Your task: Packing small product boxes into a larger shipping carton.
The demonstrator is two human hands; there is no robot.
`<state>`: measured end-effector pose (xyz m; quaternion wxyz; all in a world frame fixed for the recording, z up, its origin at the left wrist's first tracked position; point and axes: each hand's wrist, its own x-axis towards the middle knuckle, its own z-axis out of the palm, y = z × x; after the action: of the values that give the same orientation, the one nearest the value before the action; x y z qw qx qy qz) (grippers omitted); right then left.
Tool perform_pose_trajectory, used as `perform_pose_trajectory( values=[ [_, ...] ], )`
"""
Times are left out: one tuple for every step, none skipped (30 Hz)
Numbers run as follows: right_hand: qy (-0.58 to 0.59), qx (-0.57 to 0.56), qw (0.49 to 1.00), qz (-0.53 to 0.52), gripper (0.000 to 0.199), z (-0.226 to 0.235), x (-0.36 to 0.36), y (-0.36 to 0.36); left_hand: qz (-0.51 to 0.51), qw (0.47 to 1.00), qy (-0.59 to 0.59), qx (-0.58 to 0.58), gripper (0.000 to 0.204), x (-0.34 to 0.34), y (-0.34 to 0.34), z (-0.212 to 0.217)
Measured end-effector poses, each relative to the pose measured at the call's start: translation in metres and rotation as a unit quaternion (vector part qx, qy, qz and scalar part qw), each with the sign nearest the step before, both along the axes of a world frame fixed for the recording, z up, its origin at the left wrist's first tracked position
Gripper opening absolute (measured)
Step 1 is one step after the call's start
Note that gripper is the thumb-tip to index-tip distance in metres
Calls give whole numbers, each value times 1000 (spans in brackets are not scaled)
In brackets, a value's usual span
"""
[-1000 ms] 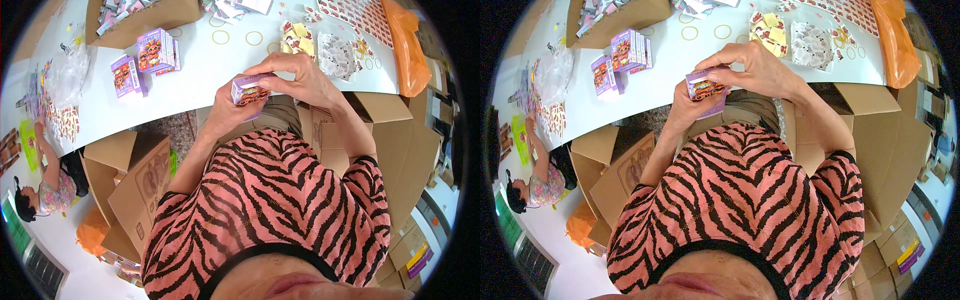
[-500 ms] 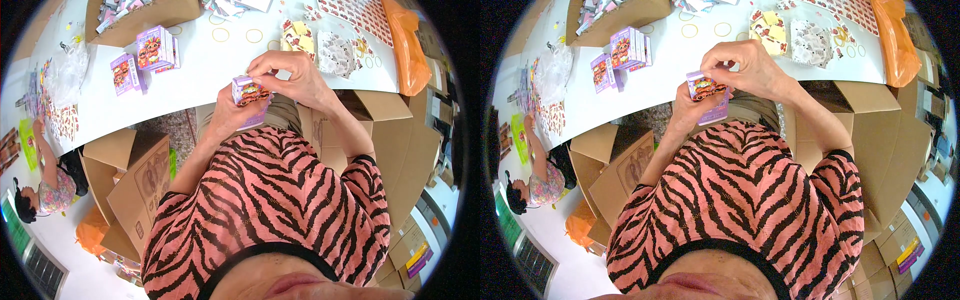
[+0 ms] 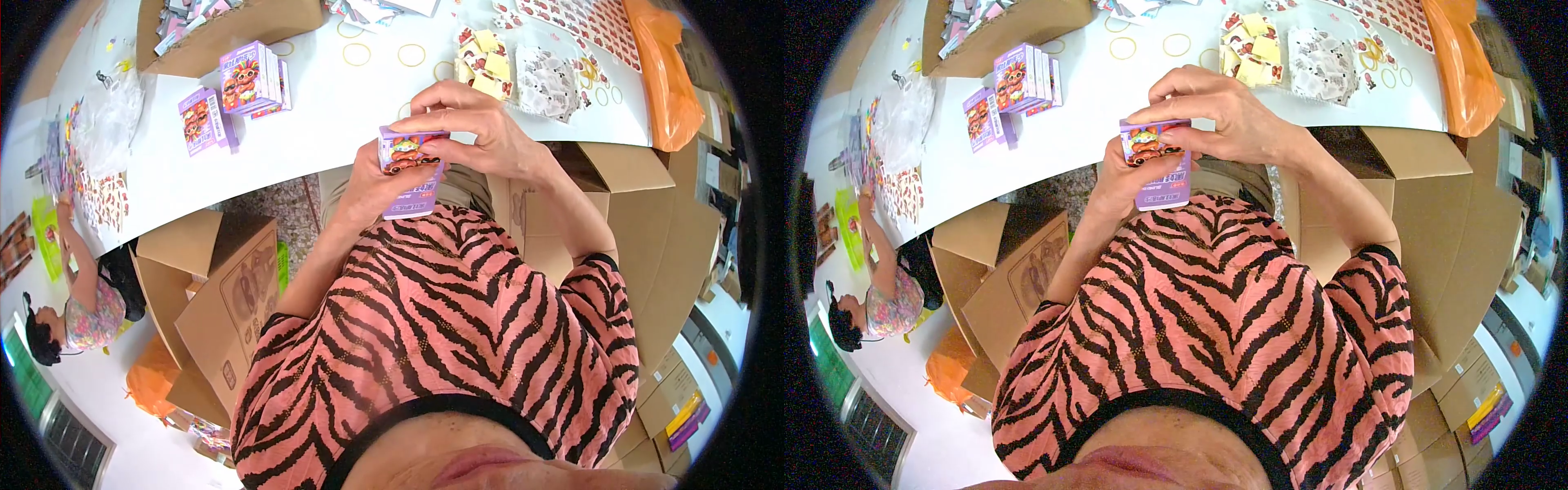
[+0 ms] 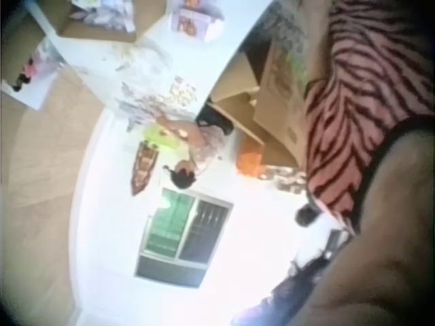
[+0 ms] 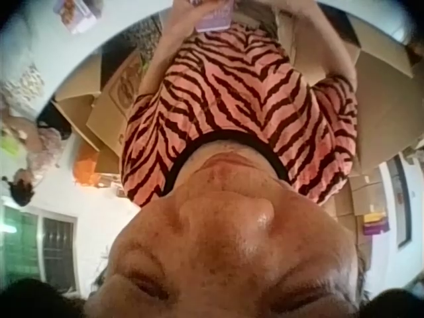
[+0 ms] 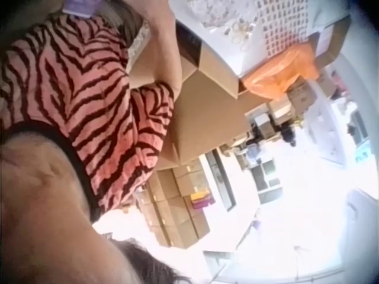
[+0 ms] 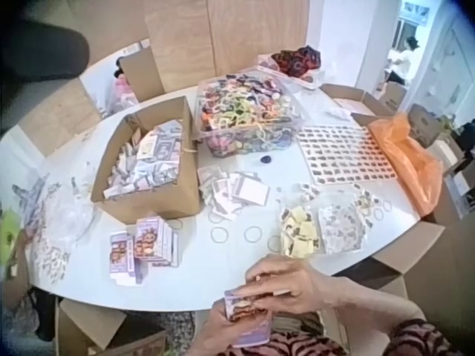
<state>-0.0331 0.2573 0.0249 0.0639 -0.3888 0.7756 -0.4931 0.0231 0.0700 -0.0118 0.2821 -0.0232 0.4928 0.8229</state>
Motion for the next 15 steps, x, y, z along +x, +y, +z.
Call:
perform_pose_trajectory(
  values=[
    [-18, 8, 1000, 6, 33, 0, 0, -1, -17, 1000, 14, 8, 25, -1, -1, 0],
    [-36, 16, 999, 12, 36, 0, 0, -1, -17, 1000, 14, 7, 25, -1, -2, 1],
    [-36, 15, 999, 13, 36, -1, 0, -2, -20, 1000, 9, 5, 26, -2, -2, 2],
    [-34, -7, 999, 24, 35, -4, -2, -2, -24, 1000, 4, 2, 27, -2, -3, 3],
    [-33, -29, 998, 34, 35, -6, -1, -2, -24, 1000, 3, 2, 27, -2, -3, 3],
    [-35, -29, 998, 33, 35, -7, 0, -2, -22, 1000, 2, -1, 27, -1, -5, 3],
    [-80, -41, 995, 39, 35, -7, 2, -3, -21, 1000, 0, -3, 26, 0, -6, 3],
    [-125, -53, 990, 45, 35, -8, 4, -4, -22, 1000, -1, -3, 26, -1, -7, 3],
    [-126, -52, 990, 43, 35, -9, 7, -6, -20, 999, -23, 22, 27, -2, -8, 3],
    [-138, -61, 988, 18, 36, -10, 11, -8, -19, 998, -46, 46, 27, -3, -9, 3],
    [-150, -71, 986, -5, 38, -11, 13, -11, -19, 998, -47, 46, 27, -4, -10, 3],
    [-151, -71, 986, -5, 38, -13, 14, -12, 2, 999, -33, 29, 28, -5, -10, 2],
    [-131, -83, 987, -37, 38, -15, 15, -13, 23, 999, -19, 13, 29, -7, -11, 2],
    [-111, -96, 987, -67, 39, -16, 15, -13, 25, 999, -19, 13, 29, -9, -11, 2],
    [-111, -96, 987, -65, 39, -15, 17, -13, 43, 999, -9, 14, 30, -11, -11, 1]
  ],
)
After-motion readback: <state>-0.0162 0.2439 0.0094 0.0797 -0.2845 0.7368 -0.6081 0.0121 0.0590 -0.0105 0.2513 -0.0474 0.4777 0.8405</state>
